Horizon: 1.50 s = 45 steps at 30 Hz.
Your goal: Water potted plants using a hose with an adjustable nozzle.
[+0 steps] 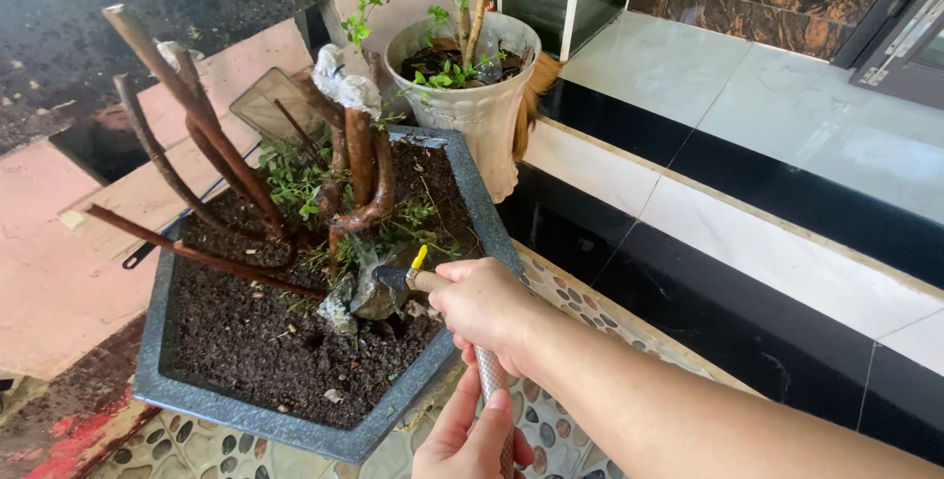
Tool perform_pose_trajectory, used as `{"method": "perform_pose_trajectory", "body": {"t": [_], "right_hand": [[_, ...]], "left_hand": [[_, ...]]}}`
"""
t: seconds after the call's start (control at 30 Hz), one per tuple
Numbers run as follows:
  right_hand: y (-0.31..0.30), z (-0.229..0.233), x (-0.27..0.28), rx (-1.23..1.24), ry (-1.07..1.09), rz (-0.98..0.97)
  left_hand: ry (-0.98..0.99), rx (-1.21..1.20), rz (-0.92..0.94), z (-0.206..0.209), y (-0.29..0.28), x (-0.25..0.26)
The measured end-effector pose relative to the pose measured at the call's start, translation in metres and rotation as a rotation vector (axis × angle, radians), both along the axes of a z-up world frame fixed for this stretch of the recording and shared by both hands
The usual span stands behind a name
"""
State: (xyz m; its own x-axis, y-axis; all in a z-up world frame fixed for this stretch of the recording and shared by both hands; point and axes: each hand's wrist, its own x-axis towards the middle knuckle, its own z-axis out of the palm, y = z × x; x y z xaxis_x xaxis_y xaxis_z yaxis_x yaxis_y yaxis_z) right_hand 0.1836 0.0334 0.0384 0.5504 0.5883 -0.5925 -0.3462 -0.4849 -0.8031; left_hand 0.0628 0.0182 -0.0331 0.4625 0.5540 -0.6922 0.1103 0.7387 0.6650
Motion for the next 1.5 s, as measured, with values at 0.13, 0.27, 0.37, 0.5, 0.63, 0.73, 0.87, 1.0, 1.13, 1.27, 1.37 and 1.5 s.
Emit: {"method": "perform_pose_trajectory", "body": {"t": [0.13, 0.27, 0.37, 0.5, 0.63, 0.73, 0.87, 1.0, 1.13, 1.27, 1.37, 1.5], "right_hand": [[-0.004, 0.004, 0.013, 0.033, 0.012, 0.041], [-0.006, 0.008, 0.027, 0.041, 0.015, 0.122], [-0.011, 0.018, 0.033, 0.018, -0.047, 0.245], [-0.019, 0.018, 0.041, 0.055, -0.109, 0.447], [-0.029, 0.013, 0.038, 0.183, -0.065, 0.551], [-0.037, 0.030, 0.032, 0.191, -0.039, 0.567], [-0.045, 0.037, 0.020, 0.190, -0.030, 0.566], [-0.047, 0.031, 0.003, 0.322, 0.015, 0.555], [-0.062, 0.038, -0.015, 0.379, 0.027, 0.519], [-0.089, 0.045, -0.039, 0.362, -0.003, 0.477], [-0.096, 0.031, -0.056, 0.371, 0.031, 0.424], [-0.109, 0.021, -0.061, 0.350, 0.095, 0.368]], "left_hand": [[-0.005, 0.021, 0.033, -0.001, -0.007, 0.011], [0.019, 0.127, 0.098, -0.026, -0.006, 0.014], [0.099, 0.191, 0.124, -0.021, 0.001, 0.018], [0.196, 0.174, 0.156, 0.003, 0.021, 0.026], [0.272, 0.194, 0.173, 0.031, 0.028, 0.026], [0.221, 0.185, 0.270, 0.037, 0.027, 0.026], [0.060, 0.184, 0.339, 0.058, 0.017, 0.019], [-0.007, 0.223, 0.303, 0.070, 0.004, 0.014], [-0.109, 0.257, 0.317, 0.064, -0.015, 0.001], [-0.142, 0.256, 0.311, 0.089, -0.065, -0.023], [-0.115, 0.246, 0.286, 0.097, -0.095, -0.042], [-0.095, 0.172, 0.293, 0.097, -0.129, -0.049]]}}
